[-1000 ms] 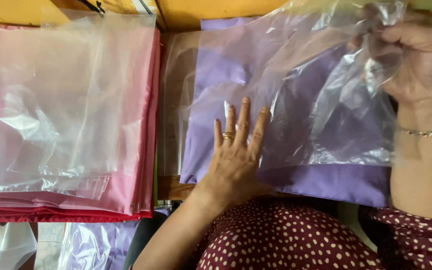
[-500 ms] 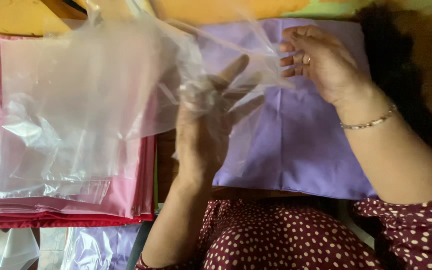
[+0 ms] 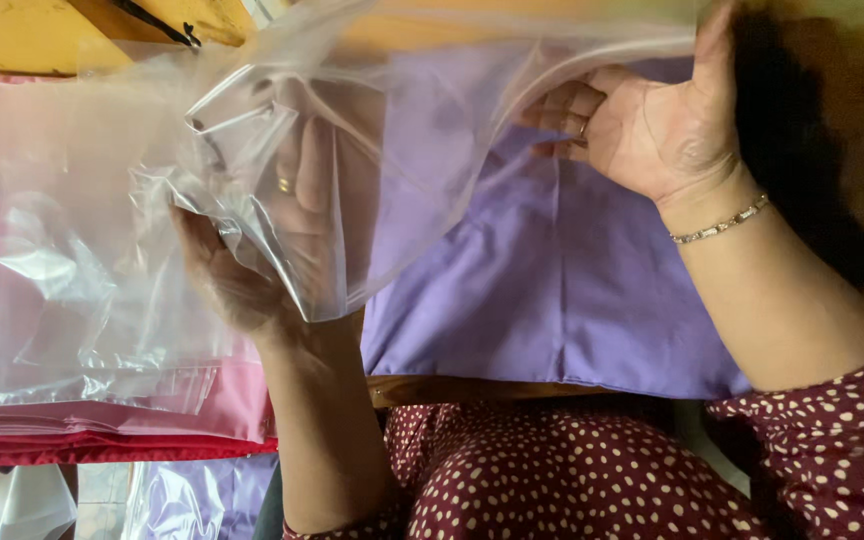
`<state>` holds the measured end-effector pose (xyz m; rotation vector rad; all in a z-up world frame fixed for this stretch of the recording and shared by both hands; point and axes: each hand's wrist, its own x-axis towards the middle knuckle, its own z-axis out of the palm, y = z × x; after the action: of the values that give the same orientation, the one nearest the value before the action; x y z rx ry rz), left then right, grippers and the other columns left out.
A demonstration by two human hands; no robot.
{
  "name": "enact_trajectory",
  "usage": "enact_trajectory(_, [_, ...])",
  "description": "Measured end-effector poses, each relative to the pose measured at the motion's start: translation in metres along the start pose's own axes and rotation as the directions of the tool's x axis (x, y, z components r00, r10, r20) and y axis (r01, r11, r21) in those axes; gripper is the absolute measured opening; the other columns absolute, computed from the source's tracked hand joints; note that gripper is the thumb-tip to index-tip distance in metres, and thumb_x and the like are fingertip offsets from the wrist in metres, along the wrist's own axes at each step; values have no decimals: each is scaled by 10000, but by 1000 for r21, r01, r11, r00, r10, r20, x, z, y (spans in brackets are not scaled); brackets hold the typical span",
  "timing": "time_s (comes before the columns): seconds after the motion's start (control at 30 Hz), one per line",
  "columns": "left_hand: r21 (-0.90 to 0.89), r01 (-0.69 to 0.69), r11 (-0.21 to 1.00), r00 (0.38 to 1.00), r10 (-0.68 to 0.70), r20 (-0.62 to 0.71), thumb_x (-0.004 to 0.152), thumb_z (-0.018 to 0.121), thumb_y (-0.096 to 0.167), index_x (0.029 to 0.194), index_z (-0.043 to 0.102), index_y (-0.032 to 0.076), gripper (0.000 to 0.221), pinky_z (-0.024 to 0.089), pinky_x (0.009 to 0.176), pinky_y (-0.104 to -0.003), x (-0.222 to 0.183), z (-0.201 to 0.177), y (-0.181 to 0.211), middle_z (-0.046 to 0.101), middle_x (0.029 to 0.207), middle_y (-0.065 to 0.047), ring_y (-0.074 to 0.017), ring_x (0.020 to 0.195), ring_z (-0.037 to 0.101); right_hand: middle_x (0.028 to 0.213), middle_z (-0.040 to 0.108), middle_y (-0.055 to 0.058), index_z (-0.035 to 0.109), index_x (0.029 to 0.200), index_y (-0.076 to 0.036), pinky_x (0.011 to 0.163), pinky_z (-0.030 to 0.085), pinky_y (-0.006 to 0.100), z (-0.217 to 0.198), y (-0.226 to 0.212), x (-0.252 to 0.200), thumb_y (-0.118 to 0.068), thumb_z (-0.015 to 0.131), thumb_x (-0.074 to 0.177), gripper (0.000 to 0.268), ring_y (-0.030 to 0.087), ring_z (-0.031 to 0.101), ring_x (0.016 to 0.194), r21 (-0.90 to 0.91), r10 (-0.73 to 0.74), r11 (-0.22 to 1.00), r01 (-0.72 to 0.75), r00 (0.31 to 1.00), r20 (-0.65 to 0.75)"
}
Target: The person cleans a purple cloth with a duster, selects a plastic bag from a stack, and places the cloth inside the bag.
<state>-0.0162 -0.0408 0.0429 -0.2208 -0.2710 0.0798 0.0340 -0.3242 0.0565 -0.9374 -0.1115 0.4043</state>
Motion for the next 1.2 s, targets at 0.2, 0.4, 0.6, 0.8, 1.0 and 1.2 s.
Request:
enact_trajectory(0.2, [-204,46,978,953,-104,-286,847,512,287,1269,408,91,477,336,1008,-655,0,-4,-6,193,1455,-341,-522,1298,249,1329,542,167,499,1350,-141,926,470,422,-40,26,24,-636,722,657,880,287,568,1148,-121,75,992,-43,959,275])
enact_trajectory(0.4, [-155,92,984,995,-98,-29,840,554,249,1493,80,77,825,244,1044,-673,-3,5,-8,29,1495,-341,-545,1329,141,912,698,171,678,953,-17,786,594,422,-13,41,25,-57,592,883,118,307,699,820,-186,86,982,-40,965,248])
enact_trajectory(0.6, [887,-461,29,614,732,295,912,463,500,1481,95,145,764,-145,1204,-381,3,-24,46,-105,1591,-35,-185,1485,-172,666,612,142,571,900,-54,498,580,381,-17,40,25,-38,569,877,28,263,636,544,-548,16,830,-107,986,-167])
enact_trajectory(0.8, [815,-580,8,699,518,493,972,740,35,1471,269,225,712,693,631,-423,-5,-40,44,700,1314,-290,-323,786,771,648,589,73,569,1028,-67,350,493,266,-18,46,34,-90,646,875,173,137,533,404,-637,-115,768,-66,964,-239])
enact_trajectory(1.0, [241,137,-961,414,277,867,980,431,652,1461,-338,396,942,12,1435,-493,-9,-66,36,-297,1603,104,-183,1594,-143,644,599,80,614,902,-29,310,407,289,-34,52,46,-87,673,833,107,153,474,414,-859,-15,419,-293,944,-329])
enact_trajectory(1.2, [323,-341,-883,815,-106,570,959,598,178,1248,528,56,321,541,897,-452,-41,-32,-50,457,1357,-201,-400,1207,559,535,544,220,491,774,-32,339,438,342,-27,61,53,-186,491,930,219,289,526,379,-796,151,470,-380,924,-352])
